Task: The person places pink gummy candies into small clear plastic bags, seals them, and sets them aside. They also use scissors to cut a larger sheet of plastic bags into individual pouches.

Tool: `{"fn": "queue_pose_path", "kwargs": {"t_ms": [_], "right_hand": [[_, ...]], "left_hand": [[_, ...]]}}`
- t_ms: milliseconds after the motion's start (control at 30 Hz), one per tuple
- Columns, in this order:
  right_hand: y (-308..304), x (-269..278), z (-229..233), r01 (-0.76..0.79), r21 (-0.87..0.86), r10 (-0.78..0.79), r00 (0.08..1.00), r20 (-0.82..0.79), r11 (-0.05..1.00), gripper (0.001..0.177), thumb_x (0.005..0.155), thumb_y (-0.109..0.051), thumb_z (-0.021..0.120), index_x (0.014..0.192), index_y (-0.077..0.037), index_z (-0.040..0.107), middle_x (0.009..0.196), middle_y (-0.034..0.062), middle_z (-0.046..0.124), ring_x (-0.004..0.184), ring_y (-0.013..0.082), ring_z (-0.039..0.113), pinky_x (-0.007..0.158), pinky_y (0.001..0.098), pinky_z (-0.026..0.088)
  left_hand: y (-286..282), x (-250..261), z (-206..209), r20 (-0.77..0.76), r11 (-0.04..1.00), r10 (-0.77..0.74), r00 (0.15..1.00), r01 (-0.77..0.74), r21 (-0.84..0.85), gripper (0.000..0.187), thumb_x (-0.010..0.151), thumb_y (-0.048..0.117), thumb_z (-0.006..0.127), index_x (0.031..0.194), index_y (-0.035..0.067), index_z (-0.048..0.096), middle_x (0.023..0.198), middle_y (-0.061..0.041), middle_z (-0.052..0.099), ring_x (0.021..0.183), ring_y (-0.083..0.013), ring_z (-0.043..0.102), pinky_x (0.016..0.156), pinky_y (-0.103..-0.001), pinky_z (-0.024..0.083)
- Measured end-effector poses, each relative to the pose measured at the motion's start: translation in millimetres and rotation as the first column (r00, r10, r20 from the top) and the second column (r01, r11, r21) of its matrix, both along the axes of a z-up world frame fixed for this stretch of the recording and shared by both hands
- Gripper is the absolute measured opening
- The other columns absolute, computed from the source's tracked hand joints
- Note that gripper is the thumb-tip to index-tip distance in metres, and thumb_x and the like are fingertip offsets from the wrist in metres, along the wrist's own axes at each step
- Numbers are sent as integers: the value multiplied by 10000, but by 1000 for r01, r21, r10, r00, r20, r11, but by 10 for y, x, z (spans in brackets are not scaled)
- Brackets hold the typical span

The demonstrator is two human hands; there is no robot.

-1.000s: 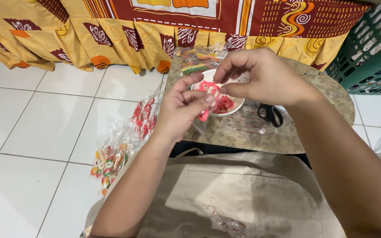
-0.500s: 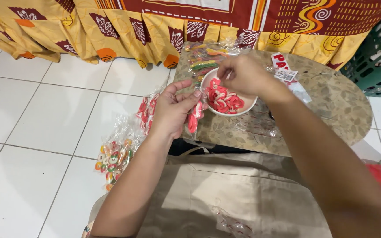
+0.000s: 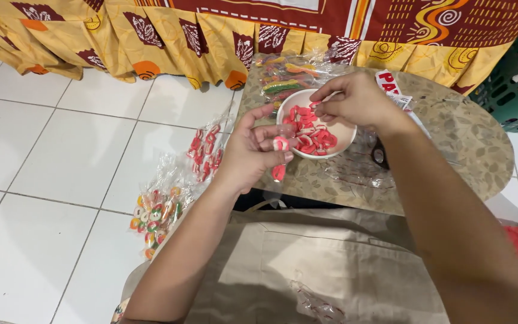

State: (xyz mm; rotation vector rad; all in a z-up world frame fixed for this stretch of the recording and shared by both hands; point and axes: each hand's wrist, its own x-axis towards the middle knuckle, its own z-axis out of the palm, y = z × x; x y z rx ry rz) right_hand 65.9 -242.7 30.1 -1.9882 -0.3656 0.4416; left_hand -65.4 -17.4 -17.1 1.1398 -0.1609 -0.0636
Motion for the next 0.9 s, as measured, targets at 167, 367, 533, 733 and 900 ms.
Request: {"fn": "queue_pose_path", "kwargs": {"t_ms": [167,367,533,733,900], "right_hand": [[-275,-413,451,-190,317,181,982,59,929,201,869,55,732,1069,66,714,1030,111,752,901,163,754,826,321,654],[-378,-763,996,-258,58,239,945,224,964,319,808,61,760,1125,31,742,1002,79,747,841,100,683,785,257,585],[-336,-957,1274,-279,-152,317,866,388,948,240,807,-10,766,1046,-27,782,990,24,733,818,72,677,728,235,576],[-276,-1067,1369,-224,-288,340,819,462,931,247,764,-90,786,1007,-43,795,895,17,734,747,89,668,673,257,563],[-202,-1112,1376,-187,-342,334,829,448,921,255,737,-93,779,988,-47,797,869,26,738,725,103,673,661,265,562]], "left_hand": [[-120,-53,202,151,993,-62,987,47,104,934,786,-234,716,1559,56,278,1284,-199,645,1119,-225,691,939,-341,614],[-246,-162,396,208,984,-142,968,116,135,919,793,-243,690,1563,52,284,1295,-198,653,1144,-222,703,920,-338,609],[-300,-255,494,190,967,-170,967,127,221,924,823,-220,667,1596,76,256,1256,-175,690,1128,-198,710,889,-303,590],[-354,-281,520,233,962,-161,959,99,255,941,805,-218,701,1596,70,282,1216,-158,700,1071,-164,694,863,-274,567],[-363,-282,504,220,959,-162,962,101,264,921,806,-195,723,1579,72,298,1182,-126,689,1052,-129,699,841,-263,569]]}}
